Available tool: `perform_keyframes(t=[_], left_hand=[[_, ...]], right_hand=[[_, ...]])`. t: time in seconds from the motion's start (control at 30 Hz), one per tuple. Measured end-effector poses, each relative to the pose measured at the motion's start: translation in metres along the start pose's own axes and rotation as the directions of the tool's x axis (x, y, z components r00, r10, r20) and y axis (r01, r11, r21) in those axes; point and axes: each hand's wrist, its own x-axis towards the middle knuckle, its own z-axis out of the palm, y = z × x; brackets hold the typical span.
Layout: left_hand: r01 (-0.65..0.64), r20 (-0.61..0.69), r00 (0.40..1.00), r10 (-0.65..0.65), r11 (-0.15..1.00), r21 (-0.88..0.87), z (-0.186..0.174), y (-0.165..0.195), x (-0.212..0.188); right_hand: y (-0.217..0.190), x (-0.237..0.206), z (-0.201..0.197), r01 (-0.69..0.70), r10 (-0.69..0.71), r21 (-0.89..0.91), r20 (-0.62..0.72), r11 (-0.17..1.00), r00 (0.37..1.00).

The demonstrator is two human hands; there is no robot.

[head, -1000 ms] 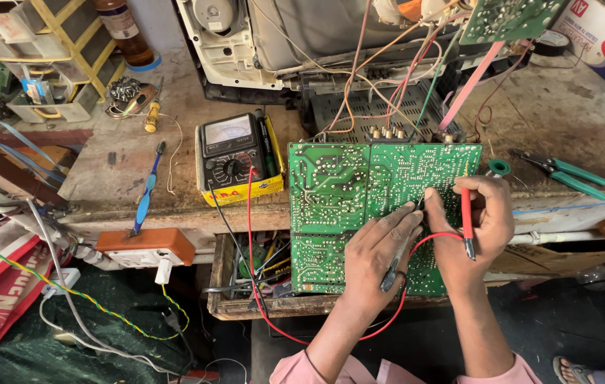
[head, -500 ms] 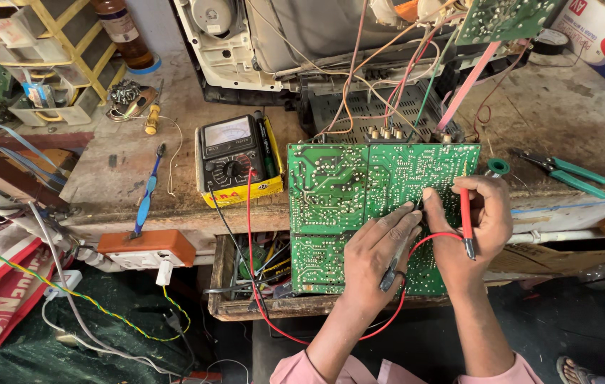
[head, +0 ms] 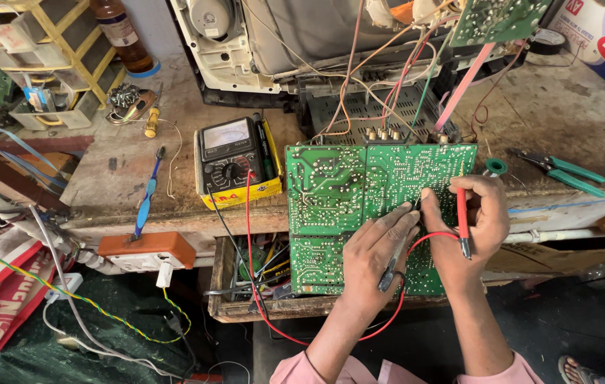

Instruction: The person uses multimeter probes to test points on a green circuit board, then flips it to test the component side. The person continues testing various points on the board while holding it in place.

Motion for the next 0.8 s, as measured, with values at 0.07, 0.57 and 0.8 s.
perform_keyframes(t=[0.07, 0.57, 0.8], left_hand=[[-0.001, -0.008, 1.0, 0.001, 1.0, 0.0, 0.0006, 0.0, 0.0006], [-0.001, -0.012, 1.0, 0.001, 1.0, -0.002, 0.0024, 0.0006, 0.0006], [0.01, 0.002, 1.0, -0.01, 1.0, 0.001, 0.0021, 0.0005, 0.0008]], right_hand=[[0.0002, 0.0001, -0.0005, -0.019, 0.019, 0.024, -0.003, 1.0, 1.0], [0.0019, -0.0006, 0.0006, -0.003, 0.003, 0.016, -0.01, 1.0, 1.0], [0.0016, -0.0005, 0.0001, 0.0, 0.0, 0.04, -0.007, 0.999, 1.0]])
